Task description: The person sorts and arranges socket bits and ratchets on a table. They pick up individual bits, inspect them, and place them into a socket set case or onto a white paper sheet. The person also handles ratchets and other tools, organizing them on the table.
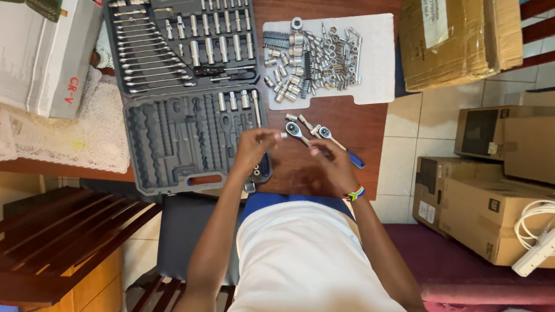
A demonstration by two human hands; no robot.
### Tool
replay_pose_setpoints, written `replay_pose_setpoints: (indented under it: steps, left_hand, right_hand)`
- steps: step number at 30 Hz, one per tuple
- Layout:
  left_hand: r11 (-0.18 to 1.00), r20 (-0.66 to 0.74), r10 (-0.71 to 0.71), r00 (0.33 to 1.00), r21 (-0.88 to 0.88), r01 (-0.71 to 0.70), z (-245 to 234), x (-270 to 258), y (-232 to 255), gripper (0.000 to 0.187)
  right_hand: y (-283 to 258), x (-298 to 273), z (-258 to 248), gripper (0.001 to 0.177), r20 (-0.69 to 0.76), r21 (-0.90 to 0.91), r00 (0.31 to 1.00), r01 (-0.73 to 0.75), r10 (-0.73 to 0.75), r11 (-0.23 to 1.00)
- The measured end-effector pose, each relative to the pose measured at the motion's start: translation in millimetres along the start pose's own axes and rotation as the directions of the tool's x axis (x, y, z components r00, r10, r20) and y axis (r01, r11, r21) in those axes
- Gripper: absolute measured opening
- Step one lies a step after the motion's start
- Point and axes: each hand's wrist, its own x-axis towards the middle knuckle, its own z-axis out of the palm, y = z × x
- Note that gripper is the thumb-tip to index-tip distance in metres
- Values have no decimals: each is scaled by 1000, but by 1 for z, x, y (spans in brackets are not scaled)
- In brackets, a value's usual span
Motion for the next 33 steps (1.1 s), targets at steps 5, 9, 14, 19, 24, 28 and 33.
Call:
replay_pose_setpoints:
  steps: [5,9,14,19,24,28,33]
  left_hand:
    - [941,128,-50,991,-326,89,15,-51,49,17]
    - [968,24,96,995,-236,-88,25,-65,79,16]
    - [969,-5,244,970,-34,-244,24,-68,106,15]
    - [965,62,257,964,-65,-253,26,-65,117,11]
    - [957,97,205,974,-230,-178,33,-61,122,11]
    - [932,81,259,962,-281,-227,39,-59,123,12]
    - [917,80,274,958,-323,-235,45,-57,117,13]
  right_hand:
    - [-46,-7,5,28,249,212,967,-9,-45,977]
    - [-59,-9,11,19,224,296,972,-1,-69,955]
    - [-58,-14,6,16,152,312,985,31,-82,949]
    - [-67,-25,1,18,53,297,990,109,-131,948]
    - [-83,-31,2,18,-108,17,950,298,-294,954]
    - [-86,-33,1,16,-168,-50,927,332,-336,942]
    - [-78,-32,-2,19,-183,125,951,273,-248,954]
